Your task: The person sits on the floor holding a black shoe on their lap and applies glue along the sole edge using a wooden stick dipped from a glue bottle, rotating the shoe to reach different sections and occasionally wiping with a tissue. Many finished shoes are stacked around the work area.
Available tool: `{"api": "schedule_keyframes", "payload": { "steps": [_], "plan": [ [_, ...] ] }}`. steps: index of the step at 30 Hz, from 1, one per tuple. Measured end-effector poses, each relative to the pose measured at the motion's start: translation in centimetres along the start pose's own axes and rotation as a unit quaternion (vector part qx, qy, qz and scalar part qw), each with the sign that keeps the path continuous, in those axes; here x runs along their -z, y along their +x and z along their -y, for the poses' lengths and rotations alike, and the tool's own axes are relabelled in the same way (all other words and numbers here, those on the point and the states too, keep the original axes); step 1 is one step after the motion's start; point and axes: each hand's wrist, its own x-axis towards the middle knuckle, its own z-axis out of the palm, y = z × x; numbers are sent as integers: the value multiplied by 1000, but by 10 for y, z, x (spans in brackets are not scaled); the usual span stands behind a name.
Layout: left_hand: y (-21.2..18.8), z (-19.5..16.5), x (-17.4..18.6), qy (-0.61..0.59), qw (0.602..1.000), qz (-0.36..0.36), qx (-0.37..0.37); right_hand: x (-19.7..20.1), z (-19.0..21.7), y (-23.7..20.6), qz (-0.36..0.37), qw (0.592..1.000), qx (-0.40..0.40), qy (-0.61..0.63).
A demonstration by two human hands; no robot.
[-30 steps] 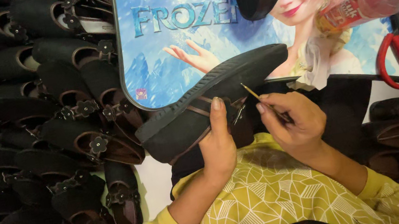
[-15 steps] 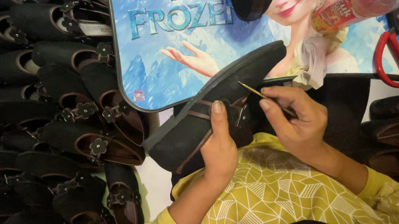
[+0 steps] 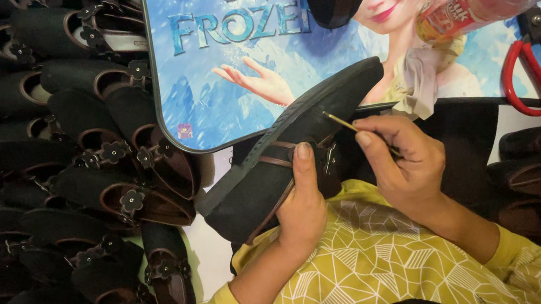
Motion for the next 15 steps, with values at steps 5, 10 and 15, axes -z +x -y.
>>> {"api": "schedule_keyframes", "payload": {
  "steps": [5,10,15],
  "plan": [
    [-1,-1,1,17,1000,13,-15,-4,5,2,-19,996,63,-68],
    [-1,-2,-1,4,1000,9,-4,1,5,1,19,1000,9,-8],
    [-1,-4,0,-2,1000,16,4,3,-3,0,21,999,-44,21]
  ]
}}
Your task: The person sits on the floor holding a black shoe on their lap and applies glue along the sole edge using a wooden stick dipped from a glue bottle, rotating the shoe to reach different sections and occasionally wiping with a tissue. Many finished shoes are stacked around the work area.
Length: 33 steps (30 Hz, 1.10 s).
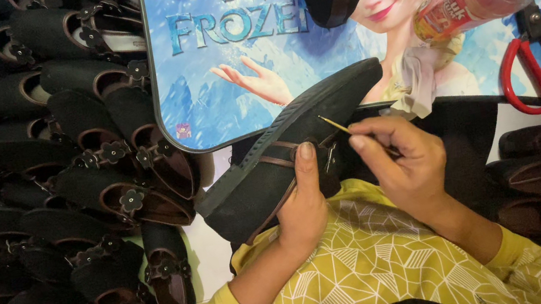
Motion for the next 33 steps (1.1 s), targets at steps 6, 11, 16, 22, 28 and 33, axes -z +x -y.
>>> {"api": "schedule_keyframes", "payload": {
  "steps": [6,11,16,22,28,33],
  "plan": [
    [0,2,-1,2,1000,-6,7,-1,-1,-3,-21,998,7,50],
    [-1,3,-1,2,1000,-4,-10,-1,3,-3,-19,994,86,-67],
    [-2,0,-1,14,1000,0,0,-1,3,-4,-12,1000,22,7],
    [-3,-2,0,5,1000,-1,0,1,0,-5,-2,999,47,-4],
    [-3,0,-1,2,1000,-11,15,-4,-8,-7,-19,998,24,52],
    [-2,-2,0,-1,1000,-2,8,-5,-11,-7,-9,999,8,52]
  ]
}}
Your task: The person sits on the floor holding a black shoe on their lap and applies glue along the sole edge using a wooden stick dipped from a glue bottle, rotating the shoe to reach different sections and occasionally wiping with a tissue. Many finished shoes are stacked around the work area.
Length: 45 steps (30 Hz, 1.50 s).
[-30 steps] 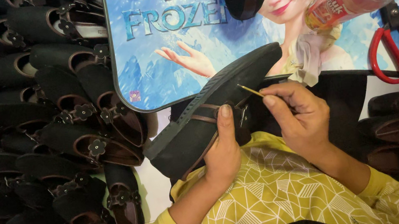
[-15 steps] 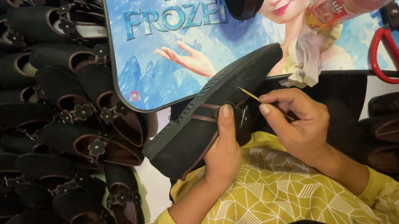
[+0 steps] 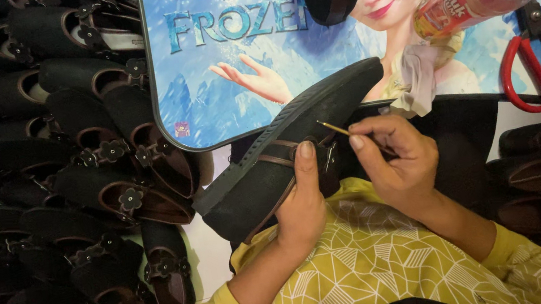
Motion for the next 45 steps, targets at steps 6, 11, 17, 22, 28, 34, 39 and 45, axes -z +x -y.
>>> {"api": "schedule_keyframes", "payload": {
  "steps": [6,11,17,22,28,34,39,45],
  "plan": [
    [0,-3,-1,-7,1000,3,4,-1,0,0,-14,1000,22,-14],
    [0,-3,0,8,1000,14,-14,0,-1,-1,-30,998,14,-47],
    [0,1,-1,11,1000,3,-7,-1,-4,0,-26,1000,8,7],
    [-1,0,1,51,998,3,-23,-2,-4,2,-9,1000,28,-2],
    [-3,2,-2,32,999,-1,23,1,1,-1,-9,999,34,-39],
    [-4,2,-1,30,999,20,4,3,6,2,-11,995,60,-80],
    [-4,0,-2,61,997,31,-29,8,14,3,-15,994,64,-87],
    [-4,0,-2,66,996,49,-41,13,16,5,-13,994,50,-97]
  ]
}}
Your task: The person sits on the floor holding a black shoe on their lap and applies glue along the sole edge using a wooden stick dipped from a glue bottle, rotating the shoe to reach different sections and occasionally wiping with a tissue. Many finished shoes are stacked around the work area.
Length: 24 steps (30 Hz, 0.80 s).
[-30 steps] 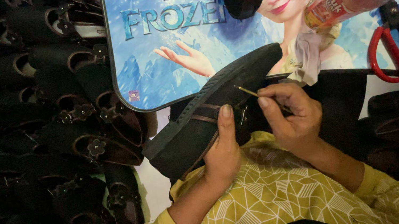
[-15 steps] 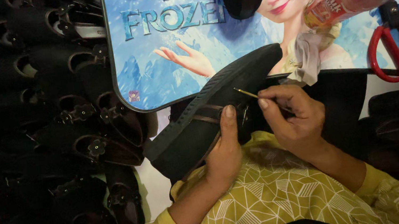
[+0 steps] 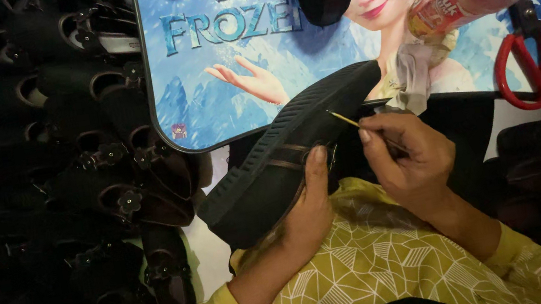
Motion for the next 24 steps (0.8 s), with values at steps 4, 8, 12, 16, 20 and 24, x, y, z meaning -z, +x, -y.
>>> {"api": "schedule_keyframes", "payload": {
  "steps": [4,8,12,16,20,24],
  "plan": [
    [-1,-1,2,-3,1000,7,17,-1,-1,-1,2,1000,20,9],
    [-1,-1,1,-1,1000,-1,27,-2,-1,-2,-13,1000,15,-17],
    [-2,-3,0,12,999,10,42,-3,-2,0,4,999,39,4],
    [-2,-6,1,16,1000,11,10,-2,-4,-2,-4,999,42,-9],
    [0,-7,3,14,999,22,18,-3,-8,-5,-10,1000,29,4],
    [-2,-3,0,-7,1000,11,21,-4,-12,-7,-7,1000,-3,27]
  ]
}}
